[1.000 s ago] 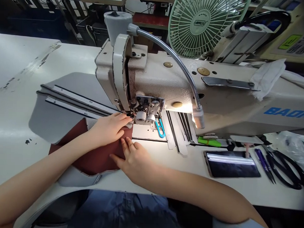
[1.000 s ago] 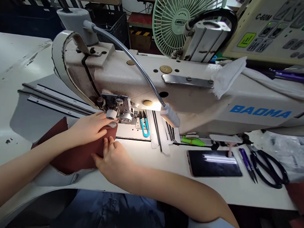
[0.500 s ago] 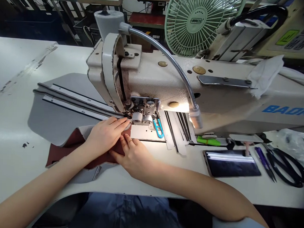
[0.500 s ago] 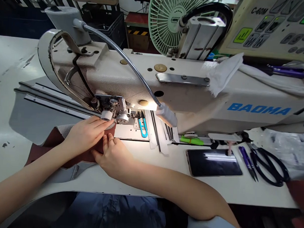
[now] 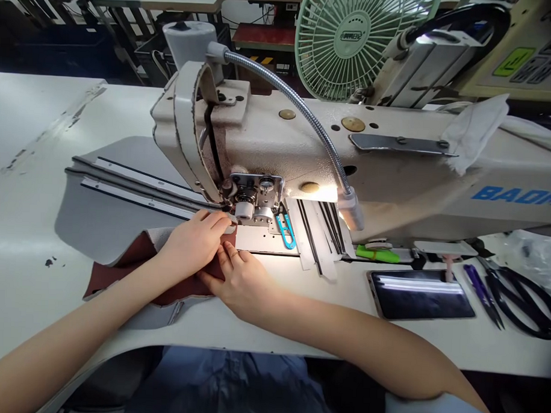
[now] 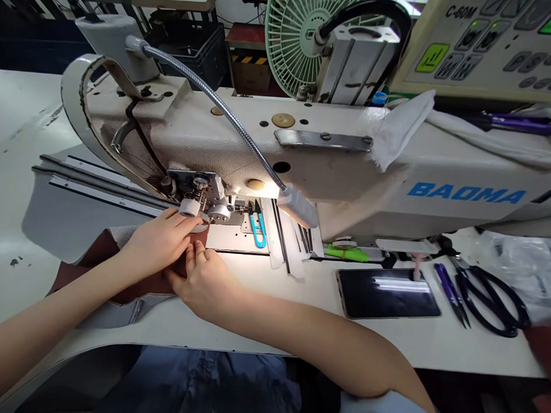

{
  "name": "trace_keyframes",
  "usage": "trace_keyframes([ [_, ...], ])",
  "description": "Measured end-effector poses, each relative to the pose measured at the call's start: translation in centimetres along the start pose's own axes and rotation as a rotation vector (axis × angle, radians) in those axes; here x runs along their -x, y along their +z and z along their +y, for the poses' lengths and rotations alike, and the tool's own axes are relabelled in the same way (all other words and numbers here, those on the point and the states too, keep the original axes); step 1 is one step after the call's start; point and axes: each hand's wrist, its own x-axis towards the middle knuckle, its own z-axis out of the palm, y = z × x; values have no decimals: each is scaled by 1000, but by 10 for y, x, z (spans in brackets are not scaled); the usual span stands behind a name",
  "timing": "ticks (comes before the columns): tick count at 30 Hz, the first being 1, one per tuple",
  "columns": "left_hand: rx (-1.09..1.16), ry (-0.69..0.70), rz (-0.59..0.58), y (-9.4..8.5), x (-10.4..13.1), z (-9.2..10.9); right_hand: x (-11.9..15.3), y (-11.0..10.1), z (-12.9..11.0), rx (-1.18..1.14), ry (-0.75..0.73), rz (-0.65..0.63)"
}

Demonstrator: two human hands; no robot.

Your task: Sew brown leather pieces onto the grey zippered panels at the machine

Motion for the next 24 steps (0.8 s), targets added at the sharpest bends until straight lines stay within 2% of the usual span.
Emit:
trace_keyframes([
  [9, 117, 58, -47, 0, 3, -6, -3, 0, -1, 16, 1, -4],
  [18, 212, -50, -263, -11, -28, -22, -11, -9, 11, 14, 10, -90],
  [24, 208, -98, -226, -14, -34, -18, -15, -8, 18, -38, 33, -91],
])
